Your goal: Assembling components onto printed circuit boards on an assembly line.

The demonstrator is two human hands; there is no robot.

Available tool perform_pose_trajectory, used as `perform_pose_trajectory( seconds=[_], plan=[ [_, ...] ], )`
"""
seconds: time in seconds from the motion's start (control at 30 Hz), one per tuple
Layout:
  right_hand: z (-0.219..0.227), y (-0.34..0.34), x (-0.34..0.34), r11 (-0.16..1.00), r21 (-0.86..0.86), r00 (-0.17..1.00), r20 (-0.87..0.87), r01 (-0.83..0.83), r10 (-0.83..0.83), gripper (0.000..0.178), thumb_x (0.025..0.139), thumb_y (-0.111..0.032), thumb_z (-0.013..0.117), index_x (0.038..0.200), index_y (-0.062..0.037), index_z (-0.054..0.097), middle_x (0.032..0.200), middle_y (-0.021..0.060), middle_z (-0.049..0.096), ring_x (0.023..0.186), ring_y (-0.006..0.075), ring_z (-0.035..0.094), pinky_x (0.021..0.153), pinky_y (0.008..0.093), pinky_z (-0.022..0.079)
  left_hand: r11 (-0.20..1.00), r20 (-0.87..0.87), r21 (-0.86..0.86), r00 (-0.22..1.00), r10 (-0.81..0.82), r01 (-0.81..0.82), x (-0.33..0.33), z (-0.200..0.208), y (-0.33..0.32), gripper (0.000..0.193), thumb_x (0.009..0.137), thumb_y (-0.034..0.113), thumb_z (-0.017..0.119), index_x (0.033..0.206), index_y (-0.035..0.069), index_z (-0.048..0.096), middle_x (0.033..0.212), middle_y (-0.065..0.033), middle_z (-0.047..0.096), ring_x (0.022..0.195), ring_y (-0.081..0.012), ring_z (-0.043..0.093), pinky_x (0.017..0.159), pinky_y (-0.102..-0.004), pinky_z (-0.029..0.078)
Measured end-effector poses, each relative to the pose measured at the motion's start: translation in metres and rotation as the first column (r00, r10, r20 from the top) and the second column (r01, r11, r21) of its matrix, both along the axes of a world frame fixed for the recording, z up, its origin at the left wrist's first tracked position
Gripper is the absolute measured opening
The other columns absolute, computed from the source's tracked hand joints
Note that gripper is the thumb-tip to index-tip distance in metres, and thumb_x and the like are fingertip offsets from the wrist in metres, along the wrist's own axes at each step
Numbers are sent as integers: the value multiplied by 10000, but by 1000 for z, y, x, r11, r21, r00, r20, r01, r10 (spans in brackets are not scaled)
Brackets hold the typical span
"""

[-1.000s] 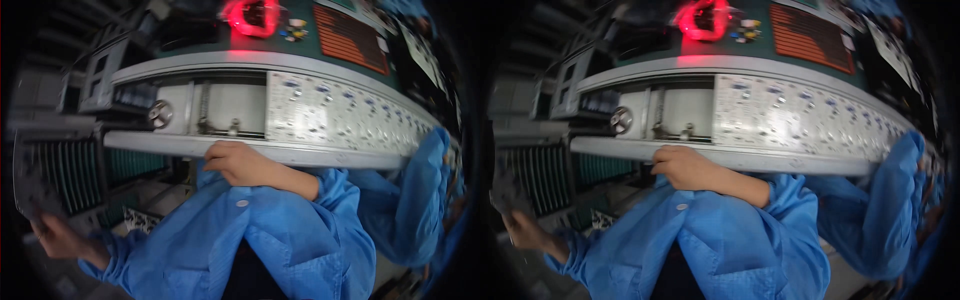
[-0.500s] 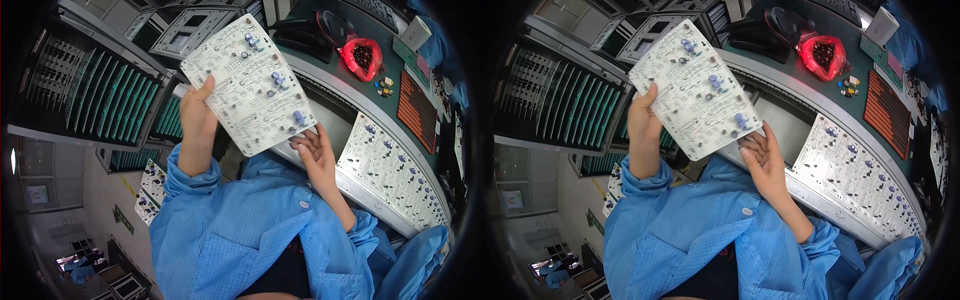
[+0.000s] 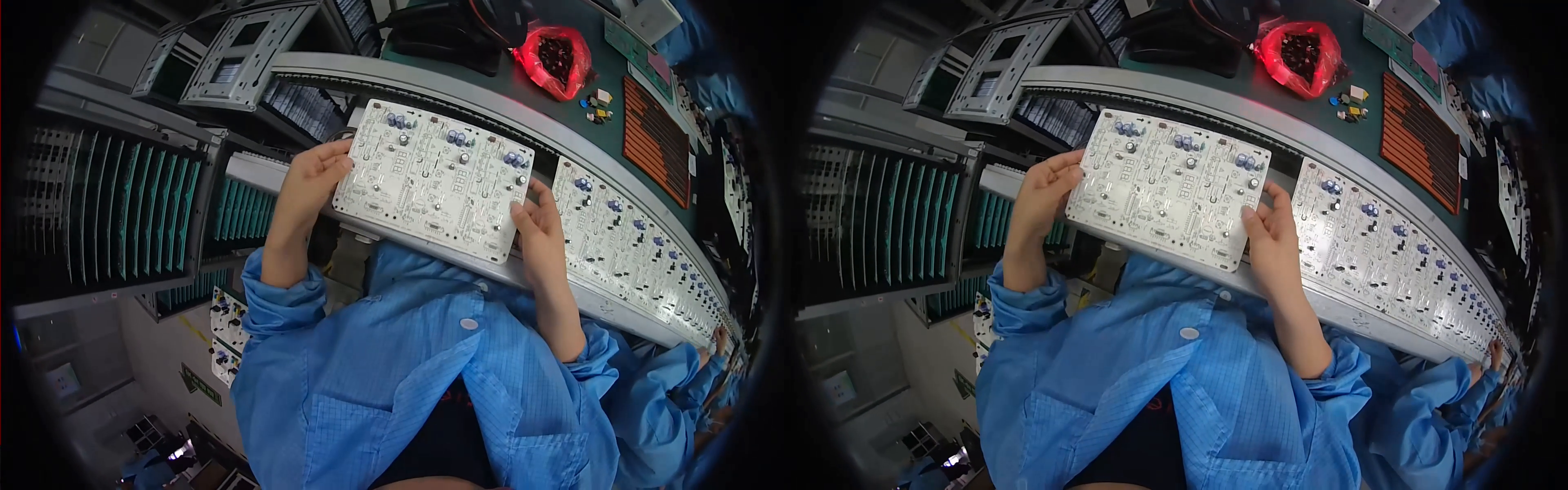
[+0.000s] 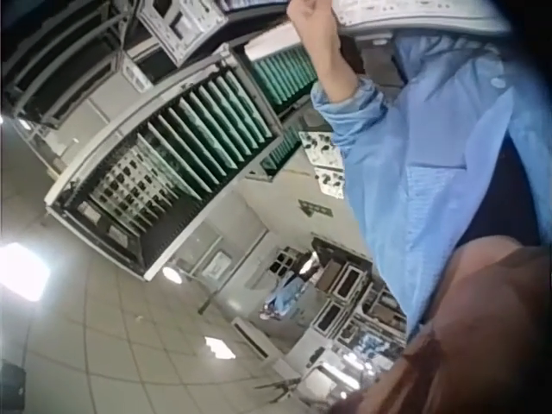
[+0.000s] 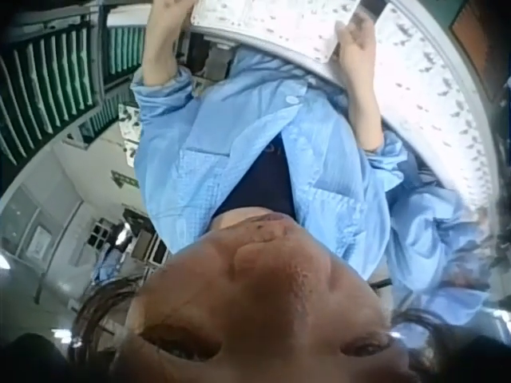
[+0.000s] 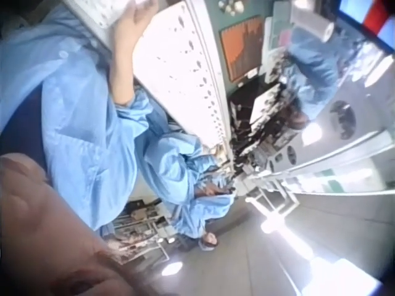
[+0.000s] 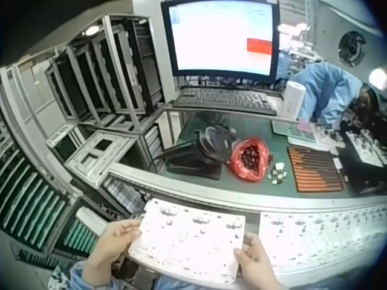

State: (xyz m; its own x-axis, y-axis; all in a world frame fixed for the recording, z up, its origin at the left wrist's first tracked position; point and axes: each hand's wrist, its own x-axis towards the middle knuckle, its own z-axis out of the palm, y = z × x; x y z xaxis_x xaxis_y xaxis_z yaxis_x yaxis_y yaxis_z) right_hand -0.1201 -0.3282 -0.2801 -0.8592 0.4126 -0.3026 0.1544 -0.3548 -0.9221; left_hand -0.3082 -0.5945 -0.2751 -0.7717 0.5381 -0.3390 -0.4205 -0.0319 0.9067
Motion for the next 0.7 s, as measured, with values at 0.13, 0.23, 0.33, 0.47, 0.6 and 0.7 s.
perform_pose_trajectory(
  seconds=[0.13,0.23,0.33,0.47,0.6,0.7],
  plan=[
    [-2,5,-13,990,134,997,71,33,-42,472,945,-11,474,1385,25,309,1139,176,636,1041,181,618,873,269,489,989,-239,-144,969,-66,32,-17,-15,20,356,898,5,581,1231,-115,541,1029,-151,683,867,-127,655,753,-214,524],
    [-4,11,-19,990,129,990,121,54,-70,468,944,-7,470,1384,22,312,1138,178,636,1036,179,617,868,266,486,981,-205,-174,971,-123,88,-29,-19,28,366,894,-24,574,1244,-121,526,1081,-159,669,936,-140,648,832,-236,517],
    [-11,11,-23,984,171,985,151,57,-84,466,946,-10,469,1385,11,315,1143,181,633,1036,187,617,870,263,484,974,-187,-205,973,-136,97,-33,-21,32,365,892,-27,573,1244,-115,528,1065,-152,673,927,-135,648,823,-230,517],
    [-22,13,-24,978,189,982,147,92,-120,507,950,-15,468,1417,15,273,1179,201,620,1060,208,612,898,282,478,962,-199,-253,967,-157,104,-36,-20,35,344,890,-32,570,1225,-108,543,1031,-137,679,906,-126,647,807,-222,515],
    [-27,-1,-18,681,723,983,17,113,-180,544,953,-21,470,1445,22,241,1233,213,598,1099,220,600,934,292,460,961,-205,-257,966,-159,104,-38,-21,35,326,879,-52,566,1200,-107,559,994,-129,686,881,-116,642,769,-212,511],
    [14,6,-4,403,915,993,25,24,-116,514,952,-23,476,1433,20,297,1224,207,610,1089,216,609,928,293,461,955,-226,-280,960,-167,100,-35,-19,41,305,876,-47,568,1175,-105,572,971,-136,688,855,-125,642,749,-218,508]
  ],
)
